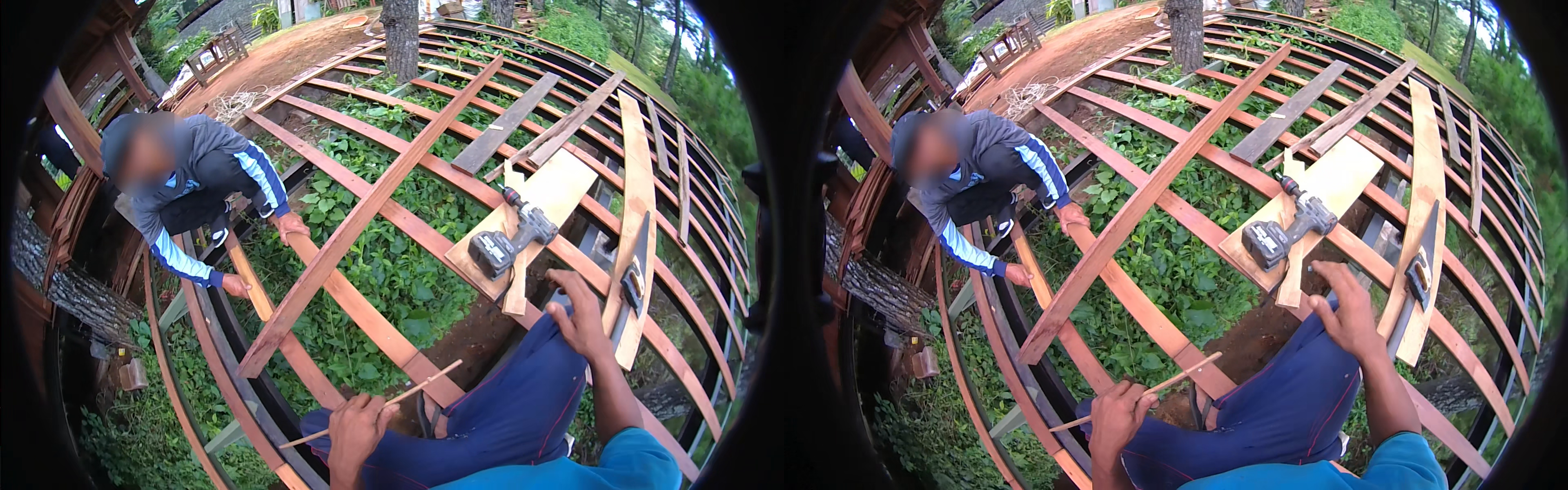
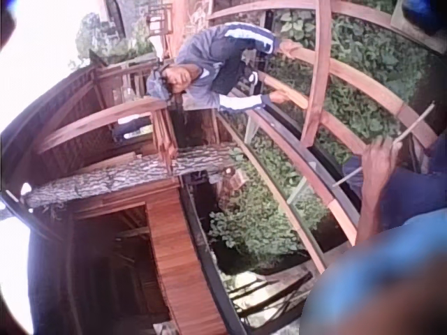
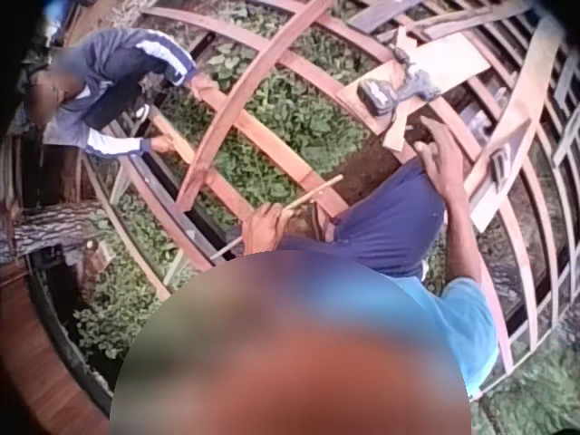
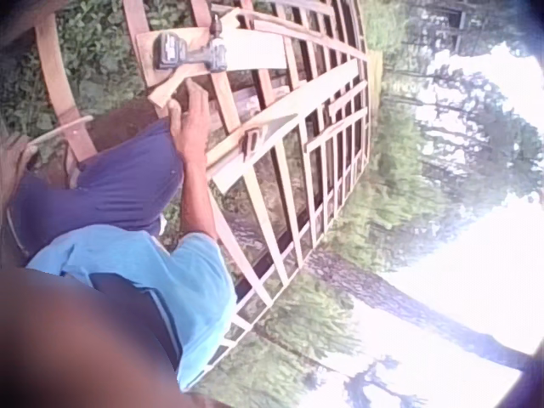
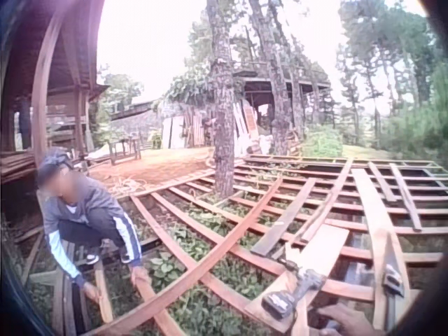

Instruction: The person assembles a curved wooden frame by positioning wooden planks and securing them with a cordless drill. They repeatedly align planks, insert screws, and fasten joints while working on the structure.

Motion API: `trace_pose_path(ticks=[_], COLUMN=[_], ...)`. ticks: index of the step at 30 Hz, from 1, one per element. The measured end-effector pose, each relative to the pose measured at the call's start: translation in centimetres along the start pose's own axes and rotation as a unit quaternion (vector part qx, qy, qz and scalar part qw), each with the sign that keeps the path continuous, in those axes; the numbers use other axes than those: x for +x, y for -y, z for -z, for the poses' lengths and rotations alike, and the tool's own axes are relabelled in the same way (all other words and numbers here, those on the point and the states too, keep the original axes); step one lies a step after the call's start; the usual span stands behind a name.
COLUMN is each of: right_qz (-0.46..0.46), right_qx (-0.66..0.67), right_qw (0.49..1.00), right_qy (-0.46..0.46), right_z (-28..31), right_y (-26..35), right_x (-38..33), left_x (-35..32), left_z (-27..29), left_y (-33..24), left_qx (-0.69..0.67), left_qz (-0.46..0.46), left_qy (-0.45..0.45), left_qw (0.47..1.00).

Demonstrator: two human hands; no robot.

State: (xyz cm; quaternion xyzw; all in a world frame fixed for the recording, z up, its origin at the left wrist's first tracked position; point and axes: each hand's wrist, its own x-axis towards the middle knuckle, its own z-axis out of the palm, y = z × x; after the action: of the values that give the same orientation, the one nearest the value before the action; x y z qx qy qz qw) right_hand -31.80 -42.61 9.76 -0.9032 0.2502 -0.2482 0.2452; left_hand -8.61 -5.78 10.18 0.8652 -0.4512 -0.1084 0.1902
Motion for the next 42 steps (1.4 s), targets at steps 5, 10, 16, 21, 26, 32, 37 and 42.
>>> trace_pose_path(ticks=[5, 10, 16, 21, 26, 32, 37, 42], right_qz=[0.174, 0.195, 0.210, 0.103, 0.063, -0.068, -0.032, 0.003], right_qx=[0.091, 0.092, -0.009, -0.037, 0.158, 0.581, 0.649, 0.581], right_qw=[0.910, 0.854, 0.855, 0.860, 0.875, 0.661, 0.652, 0.750], right_qy=[0.366, 0.472, 0.473, 0.498, 0.453, 0.471, 0.391, 0.316], right_z=[-8.9, -13.9, -19.3, -22.2, -21.9, -22.2, -22.2, -18.0], right_y=[11.4, 12.4, 12.3, 12.4, 11.8, 15.7, 20.4, 17.7], right_x=[-1.3, -3.5, -6.4, -8.8, -7.4, -9.4, -11.3, -8.2], left_x=[0.2, -3.6, -9.4, -9.8, -8.5, -7.6, -4.8, -3.2], left_z=[-1.5, -1.5, -5.6, -8.9, -7.1, -0.5, 2.8, 0.0], left_y=[-0.6, 2.7, 4.6, 2.6, 0.9, -0.9, -0.2, 1.0], left_qx=[0.059, 0.082, 0.081, -0.003, -0.068, -0.493, -0.626, -0.603], left_qz=[-0.122, -0.061, 0.079, 0.245, 0.220, 0.139, 0.039, 0.106], left_qy=[0.039, 0.060, 0.065, 0.018, -0.116, -0.267, -0.351, -0.302], left_qw=[0.990, 0.993, 0.991, 0.969, 0.966, 0.816, 0.695, 0.731])
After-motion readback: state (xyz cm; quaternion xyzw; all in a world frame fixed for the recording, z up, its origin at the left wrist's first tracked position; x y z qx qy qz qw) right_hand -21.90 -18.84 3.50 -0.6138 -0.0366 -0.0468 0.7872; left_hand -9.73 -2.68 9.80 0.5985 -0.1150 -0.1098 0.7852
